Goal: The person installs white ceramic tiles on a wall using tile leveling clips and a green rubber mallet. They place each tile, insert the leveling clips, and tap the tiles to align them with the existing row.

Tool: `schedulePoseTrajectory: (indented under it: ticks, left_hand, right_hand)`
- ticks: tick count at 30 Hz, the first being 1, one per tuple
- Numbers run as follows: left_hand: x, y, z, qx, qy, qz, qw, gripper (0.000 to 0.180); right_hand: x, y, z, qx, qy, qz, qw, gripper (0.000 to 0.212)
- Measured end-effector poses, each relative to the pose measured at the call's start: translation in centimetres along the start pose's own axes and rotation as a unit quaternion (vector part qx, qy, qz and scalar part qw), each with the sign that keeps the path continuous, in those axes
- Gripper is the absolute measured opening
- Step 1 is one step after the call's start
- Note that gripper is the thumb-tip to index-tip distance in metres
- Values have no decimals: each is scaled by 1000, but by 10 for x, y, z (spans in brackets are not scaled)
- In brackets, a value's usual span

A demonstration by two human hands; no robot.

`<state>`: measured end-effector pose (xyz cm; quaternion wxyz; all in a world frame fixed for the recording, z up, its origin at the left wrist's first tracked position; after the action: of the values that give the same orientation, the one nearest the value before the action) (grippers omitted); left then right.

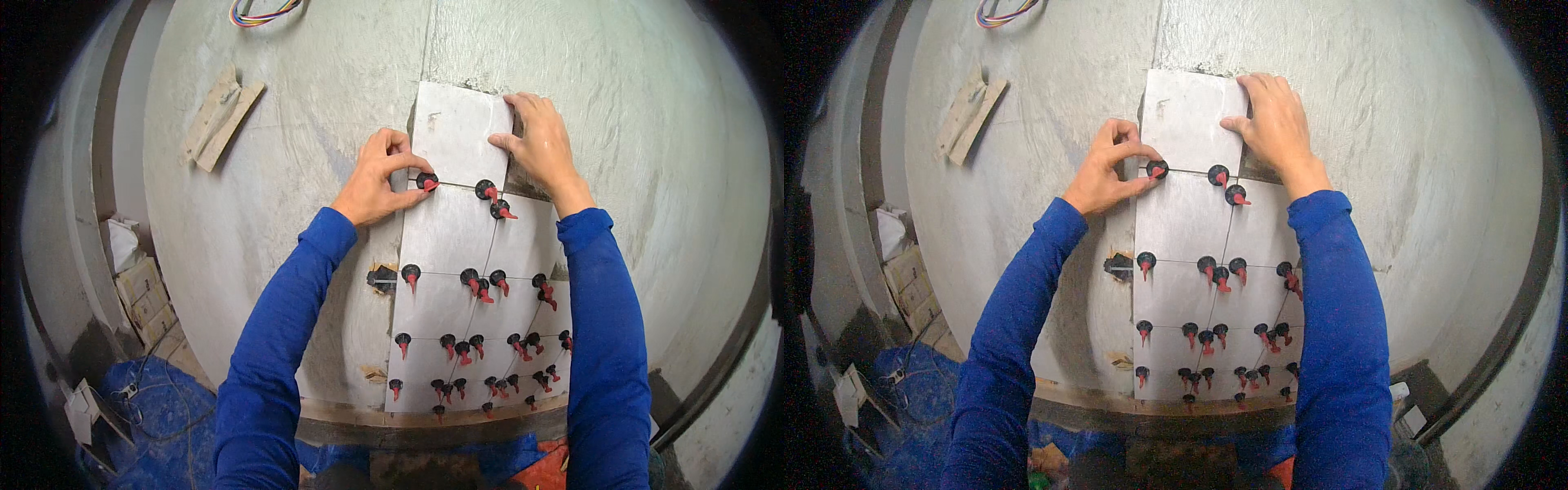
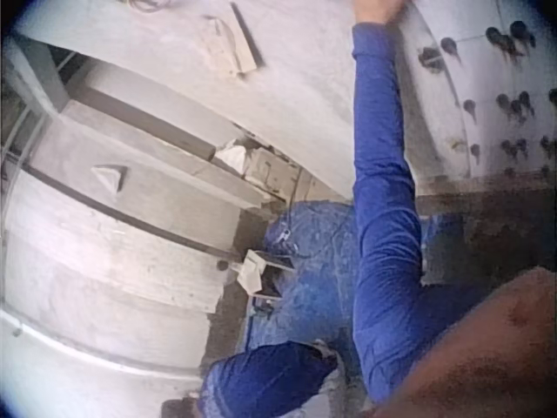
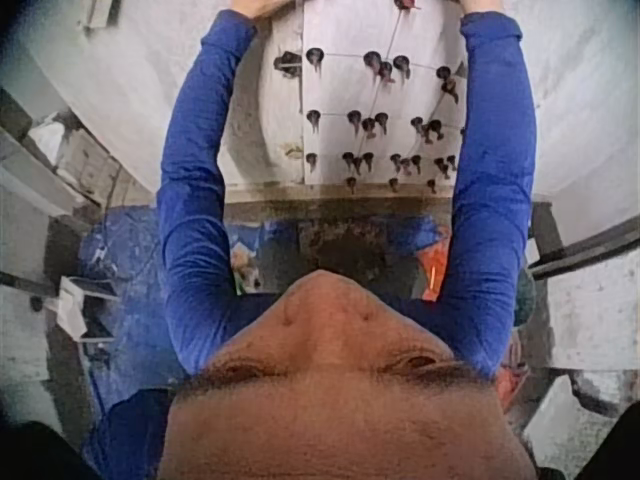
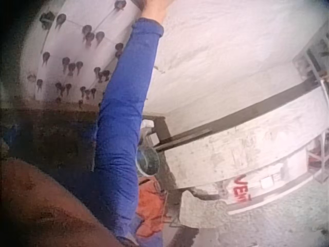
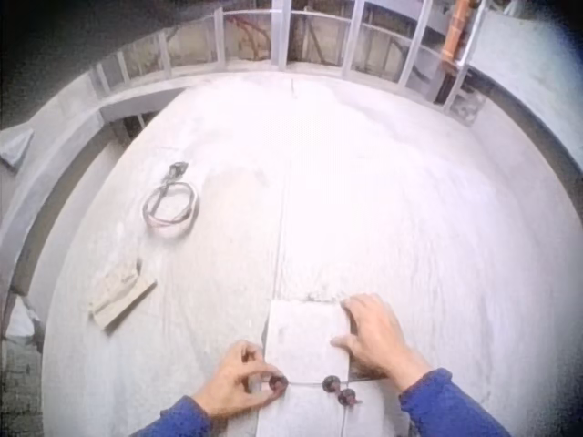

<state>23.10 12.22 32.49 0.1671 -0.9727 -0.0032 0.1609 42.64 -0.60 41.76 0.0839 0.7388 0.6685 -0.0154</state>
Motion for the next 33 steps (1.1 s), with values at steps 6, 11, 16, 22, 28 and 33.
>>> schedulePoseTrajectory:
  ticks: [6, 11, 16, 22, 28, 33]
  left_hand:
    - [0, 1, -1, -26, -29, -20, 999, 35]
    - [0, 6, -1, -10, -19, -24, 999, 34]
    - [0, 2, 1, 10, 3, -12, 1000, 31]
    - [1, 0, 4, 29, 6, -29, 999, 30]
    - [0, 5, 3, 76, -2, -61, 995, 33]
    - [-2, 8, 2, 102, -22, -79, 991, 31]
  right_hand:
    - [-1, -4, -3, -11, -14, 34, 999, 67]
    - [-15, -23, 5, -36, 35, 86, 995, 58]
    - [-35, -81, 60, -156, -8, 3, 988, 47]
    - [-13, -132, 92, -252, -60, 35, 965, 21]
    - [2, -138, 89, -279, -62, 50, 957, 14]
    - [13, -142, 83, -315, -109, 73, 940, 12]
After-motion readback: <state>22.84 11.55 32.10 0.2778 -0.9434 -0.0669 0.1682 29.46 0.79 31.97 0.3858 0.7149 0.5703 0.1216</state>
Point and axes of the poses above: each hand's wrist, its own z-axis away from the middle knuckle, its own x-axis out of the palm, y = z × x, the point moved 8 cm from there along -z, towards the middle knuckle, and after that the axes turned 15 degrees about x, right-handed, at the moved point
